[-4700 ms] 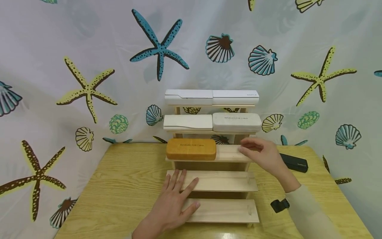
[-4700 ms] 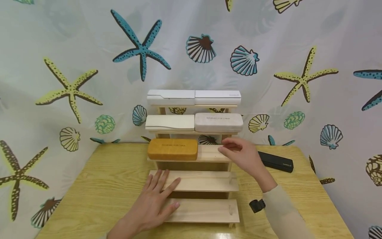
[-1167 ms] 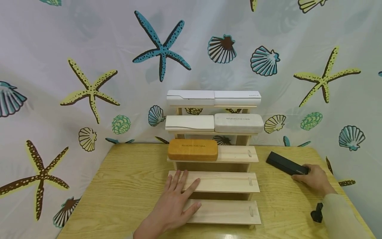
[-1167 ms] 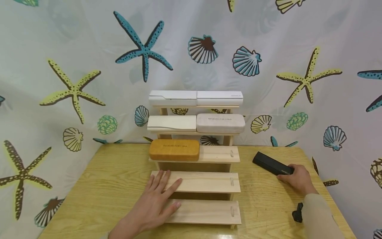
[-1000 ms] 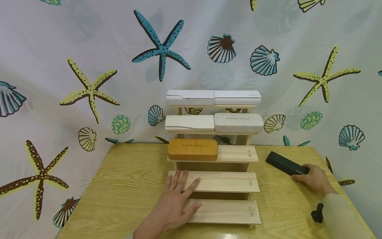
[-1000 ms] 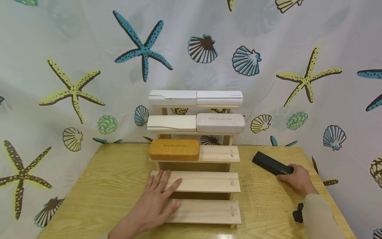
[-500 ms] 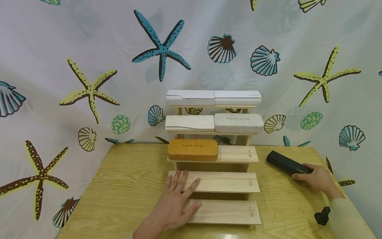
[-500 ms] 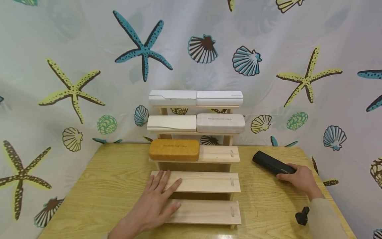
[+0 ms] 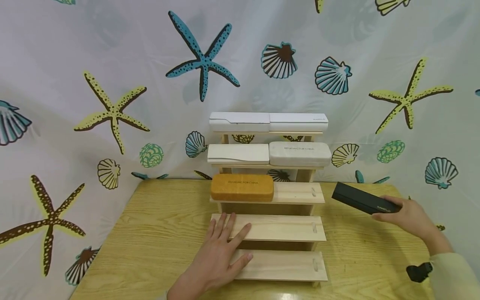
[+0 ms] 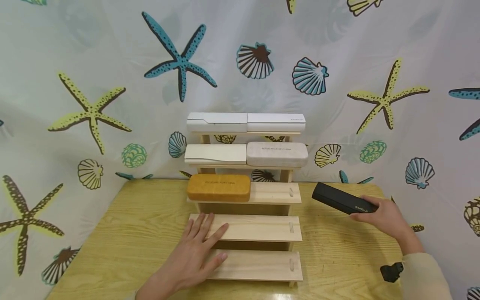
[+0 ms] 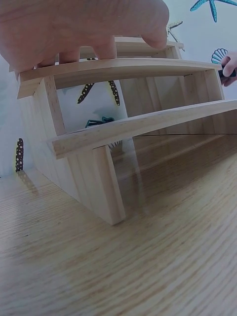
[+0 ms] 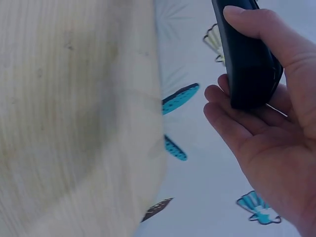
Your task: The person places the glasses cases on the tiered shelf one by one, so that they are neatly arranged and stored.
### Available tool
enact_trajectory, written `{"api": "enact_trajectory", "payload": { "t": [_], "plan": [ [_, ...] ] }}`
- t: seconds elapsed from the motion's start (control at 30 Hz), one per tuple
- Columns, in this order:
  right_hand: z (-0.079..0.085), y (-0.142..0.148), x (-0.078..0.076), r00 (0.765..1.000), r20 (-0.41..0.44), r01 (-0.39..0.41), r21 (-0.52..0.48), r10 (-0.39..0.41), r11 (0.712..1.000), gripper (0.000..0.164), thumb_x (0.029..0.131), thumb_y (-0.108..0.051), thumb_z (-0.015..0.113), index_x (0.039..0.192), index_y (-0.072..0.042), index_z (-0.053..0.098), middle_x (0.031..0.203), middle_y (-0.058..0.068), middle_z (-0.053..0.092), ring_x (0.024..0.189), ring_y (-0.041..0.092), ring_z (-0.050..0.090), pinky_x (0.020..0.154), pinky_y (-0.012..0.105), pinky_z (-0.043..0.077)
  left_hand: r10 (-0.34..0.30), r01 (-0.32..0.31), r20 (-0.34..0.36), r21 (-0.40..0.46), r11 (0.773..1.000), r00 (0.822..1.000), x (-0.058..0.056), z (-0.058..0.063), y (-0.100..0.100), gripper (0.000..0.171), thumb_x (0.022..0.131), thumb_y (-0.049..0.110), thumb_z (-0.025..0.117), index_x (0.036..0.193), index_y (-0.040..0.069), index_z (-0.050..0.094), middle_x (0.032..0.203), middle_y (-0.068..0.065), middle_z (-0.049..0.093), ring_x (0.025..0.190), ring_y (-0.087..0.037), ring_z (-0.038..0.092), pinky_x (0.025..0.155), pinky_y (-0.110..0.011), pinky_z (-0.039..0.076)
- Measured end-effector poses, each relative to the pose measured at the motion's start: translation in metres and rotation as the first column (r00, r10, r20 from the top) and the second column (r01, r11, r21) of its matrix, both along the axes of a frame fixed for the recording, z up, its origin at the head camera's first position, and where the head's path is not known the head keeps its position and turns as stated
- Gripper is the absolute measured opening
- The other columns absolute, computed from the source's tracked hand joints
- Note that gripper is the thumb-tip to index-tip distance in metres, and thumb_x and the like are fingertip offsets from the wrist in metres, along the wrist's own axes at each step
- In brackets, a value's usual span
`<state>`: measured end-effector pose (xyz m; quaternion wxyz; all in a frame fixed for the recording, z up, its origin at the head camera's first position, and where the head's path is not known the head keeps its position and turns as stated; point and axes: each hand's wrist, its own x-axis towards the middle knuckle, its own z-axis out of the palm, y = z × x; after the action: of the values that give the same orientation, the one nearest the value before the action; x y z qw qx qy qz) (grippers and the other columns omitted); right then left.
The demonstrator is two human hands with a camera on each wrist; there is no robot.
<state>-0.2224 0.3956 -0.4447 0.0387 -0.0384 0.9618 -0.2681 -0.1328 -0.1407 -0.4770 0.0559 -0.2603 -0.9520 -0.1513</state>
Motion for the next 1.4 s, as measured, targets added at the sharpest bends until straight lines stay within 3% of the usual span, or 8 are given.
{"api": "enact_trajectory", "payload": {
  "t": [0.17, 0.33, 0.57, 0.77, 1.0, 1.4],
  "plan": [
    [0.021, -0.005, 0.007, 1.000, 0.010, -0.020, -0.057, 0.021, 0.998, 0.089, 0.092, -0.045, 0.082, 0.156, 0.006, 0.045, 0.127, 0.033, 0.068, 0.089, 0.017, 0.067, 0.071, 0.029, 0.053, 0.002, -0.002, 0.012, -0.001, 1.000, 1.000, 0.000, 0.001, 0.000, 0.068, 0.107, 0.059, 0.049, 0.166, 0.027, 0.036, 0.174, -0.025, 0.016, 0.162, -0.047, 0.013, 0.128, -0.070, 0.014],
    [0.035, -0.008, 0.012, 1.000, 0.007, -0.030, -0.104, 0.031, 0.994, 0.085, 0.092, -0.040, 0.083, 0.156, 0.003, 0.047, 0.120, 0.024, 0.074, 0.081, 0.008, 0.065, 0.067, 0.025, 0.051, -0.001, 0.001, 0.016, 0.007, 1.000, 1.000, 0.000, 0.002, -0.001, 0.068, 0.107, 0.058, 0.048, 0.166, 0.027, 0.036, 0.173, -0.025, 0.017, 0.162, -0.046, 0.013, 0.128, -0.070, 0.014],
    [0.049, -0.015, 0.017, 0.997, -0.014, -0.079, -0.151, 0.078, 0.985, 0.082, 0.093, -0.033, 0.083, 0.158, 0.001, 0.045, 0.132, 0.030, 0.068, 0.082, 0.003, 0.069, 0.065, 0.027, 0.055, 0.000, 0.000, 0.015, 0.007, 1.000, 1.000, 0.000, 0.001, -0.001, 0.067, 0.107, 0.058, 0.048, 0.166, 0.027, 0.037, 0.173, -0.025, 0.018, 0.162, -0.047, 0.013, 0.128, -0.070, 0.014],
    [0.060, -0.029, 0.018, 0.994, -0.013, -0.111, -0.179, 0.111, 0.977, 0.081, 0.092, -0.033, 0.084, 0.157, -0.003, 0.047, 0.124, 0.023, 0.073, 0.087, 0.004, 0.074, 0.069, 0.027, 0.060, -0.004, 0.004, 0.001, 0.002, 1.000, 1.000, 0.000, 0.000, -0.001, 0.066, 0.108, 0.057, 0.047, 0.165, 0.027, 0.038, 0.173, -0.026, 0.019, 0.161, -0.048, 0.015, 0.127, -0.070, 0.015],
    [0.071, -0.050, 0.016, 0.986, -0.041, -0.164, -0.163, 0.159, 0.973, 0.082, 0.089, -0.034, 0.086, 0.156, -0.003, 0.050, 0.118, 0.017, 0.076, 0.084, 0.005, 0.072, 0.068, 0.026, 0.056, -0.005, 0.005, -0.001, 0.005, 1.000, 1.000, 0.000, 0.000, -0.001, 0.066, 0.108, 0.057, 0.048, 0.165, 0.027, 0.038, 0.172, -0.026, 0.020, 0.161, -0.048, 0.015, 0.127, -0.071, 0.016],
    [0.075, -0.079, 0.006, 0.967, -0.082, -0.250, -0.139, 0.240, 0.958, 0.082, 0.088, -0.033, 0.088, 0.155, -0.002, 0.051, 0.125, 0.020, 0.072, 0.088, 0.006, 0.071, 0.068, 0.026, 0.055, -0.001, 0.001, -0.007, 0.004, 1.000, 1.000, 0.000, 0.000, -0.001, 0.066, 0.108, 0.057, 0.048, 0.165, 0.027, 0.038, 0.172, -0.026, 0.021, 0.161, -0.048, 0.017, 0.127, -0.071, 0.016]
  ]
}}
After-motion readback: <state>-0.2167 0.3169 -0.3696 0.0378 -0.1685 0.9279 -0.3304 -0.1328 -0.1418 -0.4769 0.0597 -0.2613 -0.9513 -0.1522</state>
